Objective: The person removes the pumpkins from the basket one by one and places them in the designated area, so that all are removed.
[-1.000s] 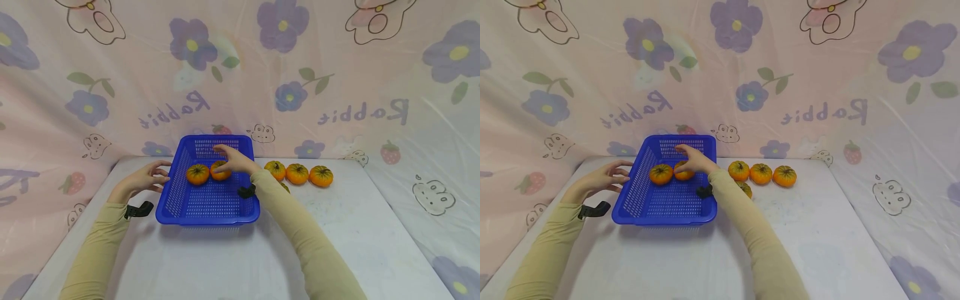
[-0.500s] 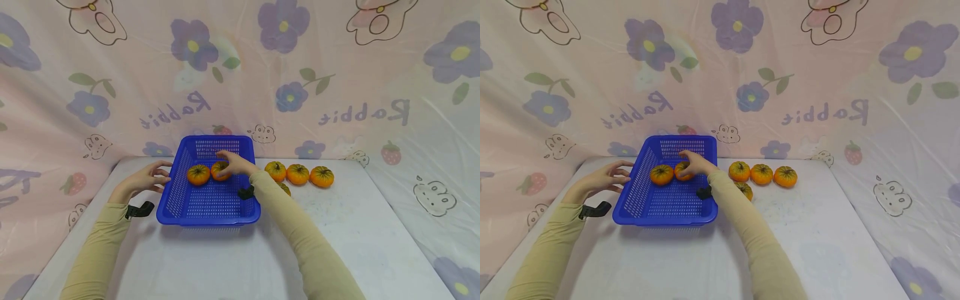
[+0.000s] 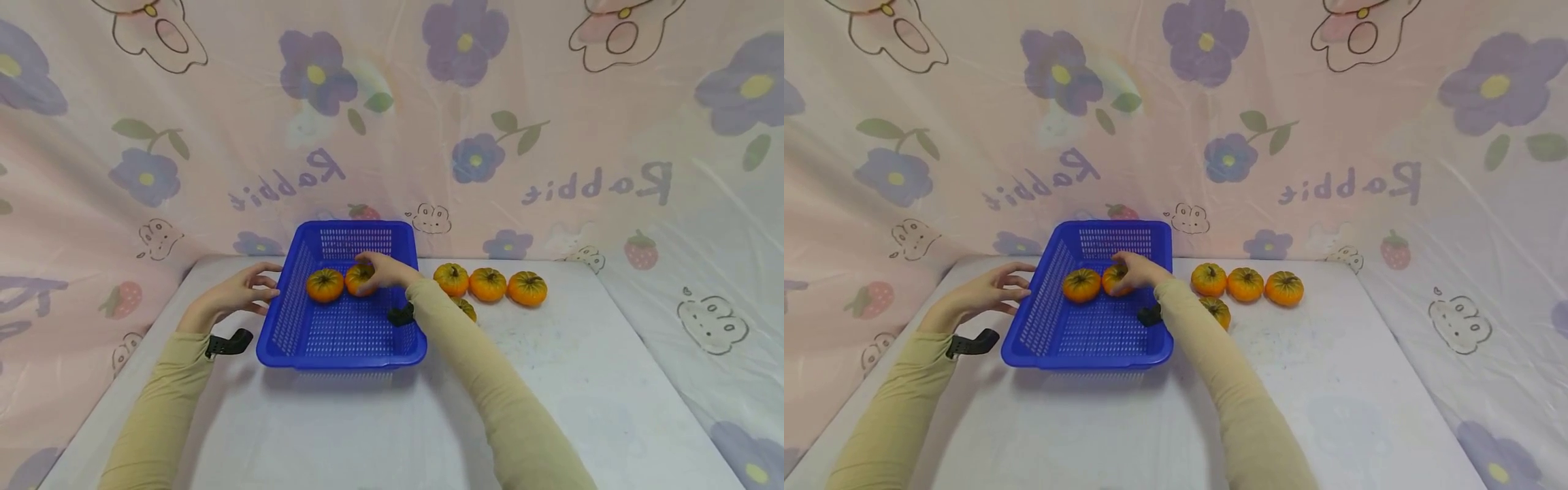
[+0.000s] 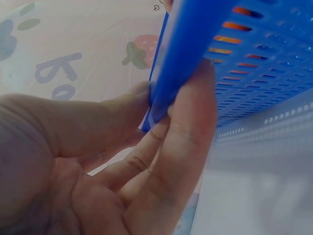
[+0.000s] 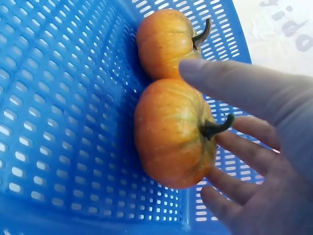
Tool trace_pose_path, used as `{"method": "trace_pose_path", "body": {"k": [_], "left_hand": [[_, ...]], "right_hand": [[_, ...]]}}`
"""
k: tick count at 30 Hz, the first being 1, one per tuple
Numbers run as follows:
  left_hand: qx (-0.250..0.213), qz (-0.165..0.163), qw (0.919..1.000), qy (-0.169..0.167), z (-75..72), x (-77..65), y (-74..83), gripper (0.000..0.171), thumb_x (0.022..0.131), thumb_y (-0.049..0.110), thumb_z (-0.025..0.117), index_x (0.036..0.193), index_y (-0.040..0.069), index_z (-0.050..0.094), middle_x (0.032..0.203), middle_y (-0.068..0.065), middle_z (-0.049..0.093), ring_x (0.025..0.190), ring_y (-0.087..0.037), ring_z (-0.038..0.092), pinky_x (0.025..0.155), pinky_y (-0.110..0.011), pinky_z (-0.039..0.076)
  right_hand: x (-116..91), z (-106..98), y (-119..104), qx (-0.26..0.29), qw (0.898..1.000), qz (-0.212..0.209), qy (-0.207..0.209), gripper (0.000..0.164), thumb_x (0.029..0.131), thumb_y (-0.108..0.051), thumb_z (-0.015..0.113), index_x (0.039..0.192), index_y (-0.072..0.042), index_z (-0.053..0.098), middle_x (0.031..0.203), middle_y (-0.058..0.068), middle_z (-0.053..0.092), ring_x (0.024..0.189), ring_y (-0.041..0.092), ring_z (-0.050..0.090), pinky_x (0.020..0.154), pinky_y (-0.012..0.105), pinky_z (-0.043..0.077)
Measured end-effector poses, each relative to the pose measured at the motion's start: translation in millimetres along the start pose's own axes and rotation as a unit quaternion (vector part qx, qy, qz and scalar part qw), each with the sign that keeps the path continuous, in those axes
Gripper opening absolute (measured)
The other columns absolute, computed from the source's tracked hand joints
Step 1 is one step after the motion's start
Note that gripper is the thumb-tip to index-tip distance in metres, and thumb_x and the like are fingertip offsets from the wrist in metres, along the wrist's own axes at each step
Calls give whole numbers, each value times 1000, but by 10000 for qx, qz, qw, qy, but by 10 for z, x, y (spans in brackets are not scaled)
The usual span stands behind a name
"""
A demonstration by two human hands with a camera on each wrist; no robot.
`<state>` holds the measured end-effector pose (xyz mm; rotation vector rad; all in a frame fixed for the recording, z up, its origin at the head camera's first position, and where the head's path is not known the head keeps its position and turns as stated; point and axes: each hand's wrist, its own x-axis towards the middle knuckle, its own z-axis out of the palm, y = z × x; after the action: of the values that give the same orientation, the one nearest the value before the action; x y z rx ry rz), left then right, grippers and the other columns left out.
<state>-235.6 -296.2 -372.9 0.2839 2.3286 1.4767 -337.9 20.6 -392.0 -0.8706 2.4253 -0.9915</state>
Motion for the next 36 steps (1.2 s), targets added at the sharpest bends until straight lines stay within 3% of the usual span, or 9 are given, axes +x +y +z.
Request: {"method": "trace_pose_path", "body": {"k": [14, 27, 36], "left_hand": [[41, 35, 10000, 41, 4, 20, 15, 56, 99, 6, 51, 147, 1, 23, 113, -25, 50, 90, -27, 62, 78, -42, 56], [97, -50, 9999, 45, 9, -5, 26, 58, 99, 8, 51, 148, 1, 21, 114, -25, 50, 91, -28, 62, 78, -42, 56], [132, -60, 9999, 85, 15, -9, 14, 58, 99, 9, 52, 148, 1, 21, 113, -24, 50, 90, -28, 62, 78, -42, 56]], "right_hand": [[-54, -14, -1, -153, 9960, 393, -785, 71, 79, -14, 78, 142, -11, 46, 141, 8, 44, 128, 25, 39, 109, 42, 31], [-76, -7, -14, -153, 9916, 474, -1191, 73, 79, -4, 76, 144, -16, 44, 145, 8, 37, 130, 26, 34, 109, 43, 30], [-50, 15, -23, -362, 9896, 532, -1285, 75, 77, -5, 78, 143, -16, 45, 141, 11, 40, 127, 26, 38, 107, 42, 34]]}}
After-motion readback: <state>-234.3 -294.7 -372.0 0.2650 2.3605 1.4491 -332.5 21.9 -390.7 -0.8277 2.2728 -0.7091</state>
